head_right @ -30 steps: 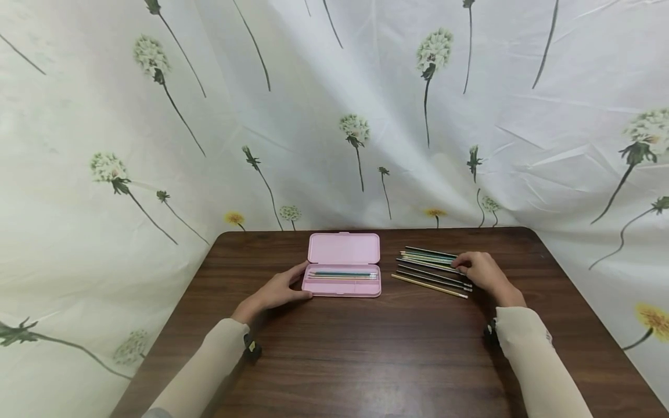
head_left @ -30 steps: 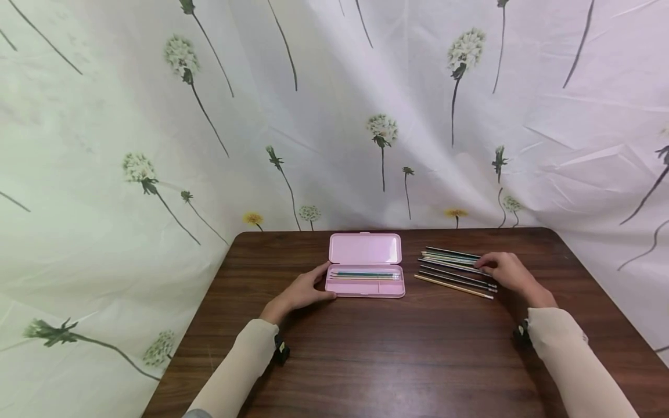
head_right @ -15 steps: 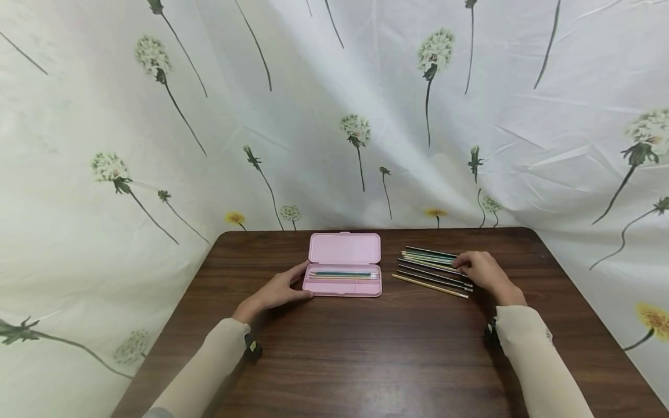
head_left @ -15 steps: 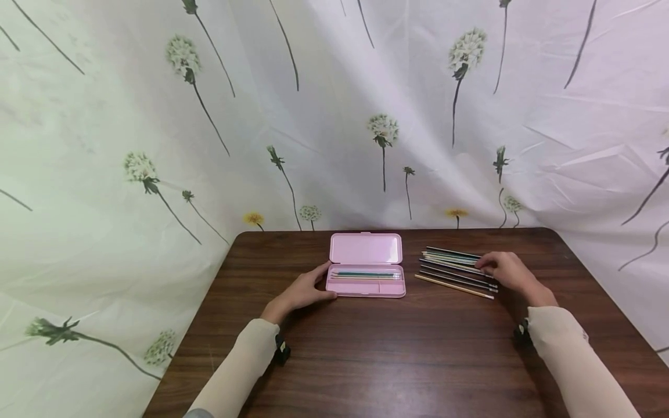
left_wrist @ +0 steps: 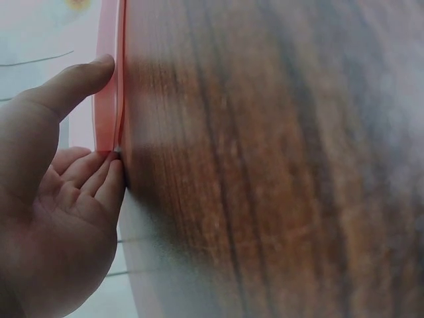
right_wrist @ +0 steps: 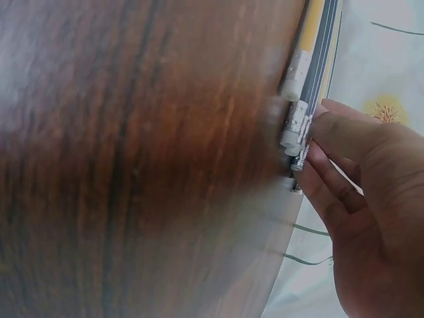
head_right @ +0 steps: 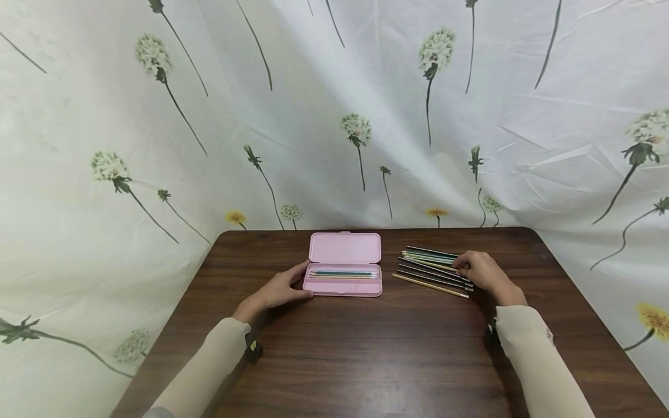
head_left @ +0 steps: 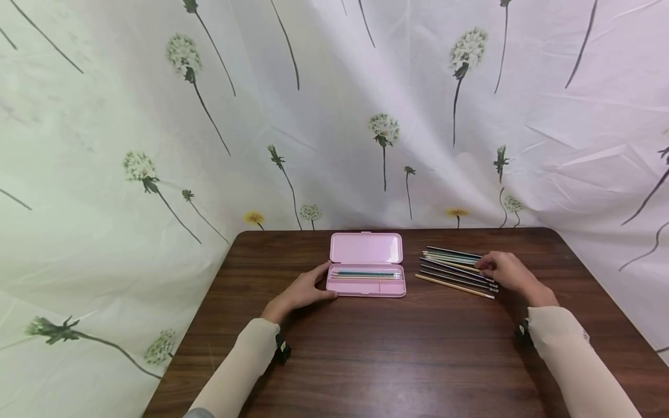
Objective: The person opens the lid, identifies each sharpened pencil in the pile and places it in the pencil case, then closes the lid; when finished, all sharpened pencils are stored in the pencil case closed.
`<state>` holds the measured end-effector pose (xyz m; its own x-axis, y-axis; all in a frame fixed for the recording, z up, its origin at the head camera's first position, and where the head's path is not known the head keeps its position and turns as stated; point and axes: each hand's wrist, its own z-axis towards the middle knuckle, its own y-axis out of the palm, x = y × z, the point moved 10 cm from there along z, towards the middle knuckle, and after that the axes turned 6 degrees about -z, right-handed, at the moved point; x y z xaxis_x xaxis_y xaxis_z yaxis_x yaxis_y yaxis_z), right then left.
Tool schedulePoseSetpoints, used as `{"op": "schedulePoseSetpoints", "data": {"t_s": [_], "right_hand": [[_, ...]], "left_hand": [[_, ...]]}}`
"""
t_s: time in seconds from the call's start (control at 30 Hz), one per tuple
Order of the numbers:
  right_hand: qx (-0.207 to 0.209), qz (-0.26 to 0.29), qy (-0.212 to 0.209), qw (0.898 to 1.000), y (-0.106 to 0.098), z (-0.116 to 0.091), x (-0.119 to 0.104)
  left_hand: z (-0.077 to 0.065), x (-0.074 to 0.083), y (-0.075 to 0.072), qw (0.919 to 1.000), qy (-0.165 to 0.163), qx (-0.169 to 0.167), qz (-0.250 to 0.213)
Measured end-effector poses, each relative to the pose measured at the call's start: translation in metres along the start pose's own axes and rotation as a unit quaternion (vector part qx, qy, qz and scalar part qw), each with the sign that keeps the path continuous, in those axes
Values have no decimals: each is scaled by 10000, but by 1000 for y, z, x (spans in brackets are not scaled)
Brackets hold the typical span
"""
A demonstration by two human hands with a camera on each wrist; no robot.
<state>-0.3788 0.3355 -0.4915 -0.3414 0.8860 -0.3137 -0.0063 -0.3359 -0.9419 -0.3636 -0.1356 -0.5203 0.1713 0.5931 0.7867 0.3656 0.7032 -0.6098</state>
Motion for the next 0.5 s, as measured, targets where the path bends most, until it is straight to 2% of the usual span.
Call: {"op": "schedulePoseSetpoints", "data": {"t_s": [0.13, 0.5], "right_hand": [[24, -21, -28, 10000, 1, 0, 1], [560, -85, -165, 9983, -16, -5, -9]], "left_hand": [[0, -1, 1, 10000, -26, -1, -10], [1, -2, 1, 10000, 40, -31, 77]]}}
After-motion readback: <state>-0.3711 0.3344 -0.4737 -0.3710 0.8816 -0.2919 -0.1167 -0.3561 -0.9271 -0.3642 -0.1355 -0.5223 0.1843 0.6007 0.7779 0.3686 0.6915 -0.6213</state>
